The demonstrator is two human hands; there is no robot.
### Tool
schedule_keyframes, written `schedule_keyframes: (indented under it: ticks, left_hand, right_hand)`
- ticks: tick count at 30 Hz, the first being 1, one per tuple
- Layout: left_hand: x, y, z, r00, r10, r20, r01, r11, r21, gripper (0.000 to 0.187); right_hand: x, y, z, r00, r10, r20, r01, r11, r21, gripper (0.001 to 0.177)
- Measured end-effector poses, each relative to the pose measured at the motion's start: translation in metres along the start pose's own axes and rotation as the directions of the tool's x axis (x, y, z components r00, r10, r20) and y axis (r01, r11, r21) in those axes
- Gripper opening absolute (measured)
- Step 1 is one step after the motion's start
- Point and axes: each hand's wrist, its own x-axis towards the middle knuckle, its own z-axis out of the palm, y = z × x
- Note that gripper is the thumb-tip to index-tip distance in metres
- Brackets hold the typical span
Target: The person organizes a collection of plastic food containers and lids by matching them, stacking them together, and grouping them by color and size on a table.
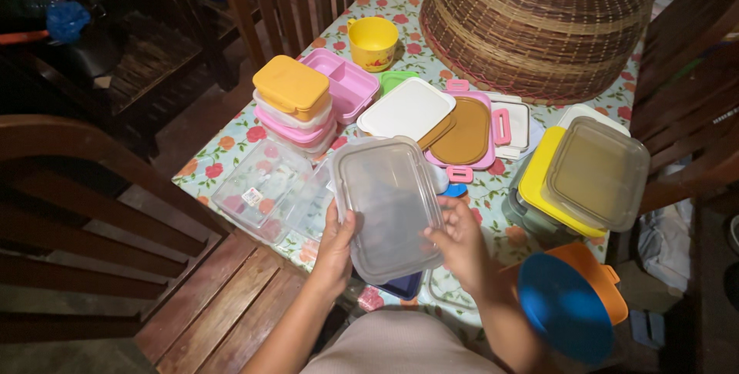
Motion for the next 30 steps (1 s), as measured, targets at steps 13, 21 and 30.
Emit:
schedule_keyframes:
  ticks: [13,21,30]
  left_hand:
    - [-0.014,0.019,0.006,0.988,-0.142,0.053,0.148,0.981,-0.126,0.088]
    - [-0.018,0.020,0.017,0.981,-0.171,0.087,0.173,0.985,-0.010,0.076]
    - [0.008,0.046,0.018,0.999,0.021,0.029,-0.026,0.982,0.187,0.066]
  right_hand:
    - [-0.014,-0.028,0.020,0.924,-0.367,0.108,0.378,0.919,-0.113,0.070]
    - [0.002,-0.029,0.010,0.984,-0.074,0.163,0.055,0.991,0.120,0.043]
    - [-0.010,-0.037,0.020,0.949,-0.141,0.282,0.127,0.990,0.066,0.053]
